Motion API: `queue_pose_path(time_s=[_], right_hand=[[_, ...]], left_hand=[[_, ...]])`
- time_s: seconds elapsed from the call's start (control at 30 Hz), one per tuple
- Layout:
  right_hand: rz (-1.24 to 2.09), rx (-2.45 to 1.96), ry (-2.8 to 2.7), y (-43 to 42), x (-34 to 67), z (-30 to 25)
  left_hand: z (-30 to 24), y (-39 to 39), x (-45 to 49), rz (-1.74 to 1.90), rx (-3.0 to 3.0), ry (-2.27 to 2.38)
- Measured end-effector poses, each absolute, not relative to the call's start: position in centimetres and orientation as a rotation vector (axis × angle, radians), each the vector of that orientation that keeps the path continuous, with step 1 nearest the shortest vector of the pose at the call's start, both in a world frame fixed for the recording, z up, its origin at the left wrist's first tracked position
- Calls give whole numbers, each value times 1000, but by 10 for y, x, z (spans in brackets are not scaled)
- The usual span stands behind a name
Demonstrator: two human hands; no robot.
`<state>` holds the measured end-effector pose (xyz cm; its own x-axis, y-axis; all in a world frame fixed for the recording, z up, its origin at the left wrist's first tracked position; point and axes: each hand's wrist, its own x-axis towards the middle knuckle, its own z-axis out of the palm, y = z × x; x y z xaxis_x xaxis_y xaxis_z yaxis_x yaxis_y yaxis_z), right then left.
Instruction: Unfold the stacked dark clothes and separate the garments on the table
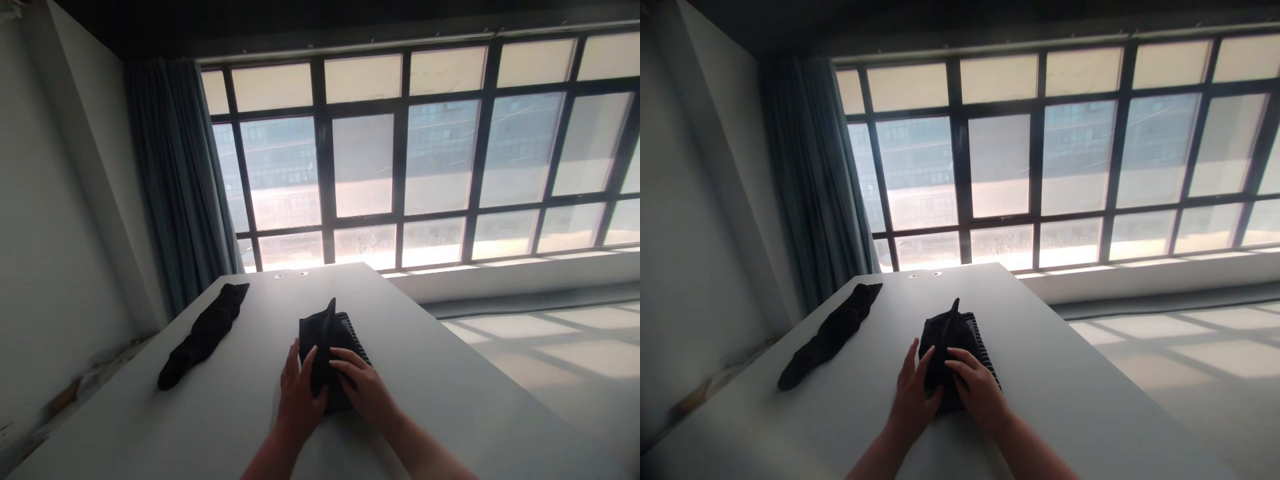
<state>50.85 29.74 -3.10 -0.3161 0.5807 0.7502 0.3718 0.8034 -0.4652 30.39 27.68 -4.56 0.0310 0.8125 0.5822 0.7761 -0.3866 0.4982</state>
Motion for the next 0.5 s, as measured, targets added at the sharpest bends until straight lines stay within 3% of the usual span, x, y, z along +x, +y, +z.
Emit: queue_pose_path(time_s=[0.17,0.3,0.5], right_hand=[[323,-580,-1972,277,502,-21],[390,-528,-2060,264,495,-16],[288,-969,-2121,283,493,-38]], left_hand=[[-32,272,298,1136,2279,1579],[-30,271,295,1219,2151,1578],[-27,292,250,1451,1687,1869]])
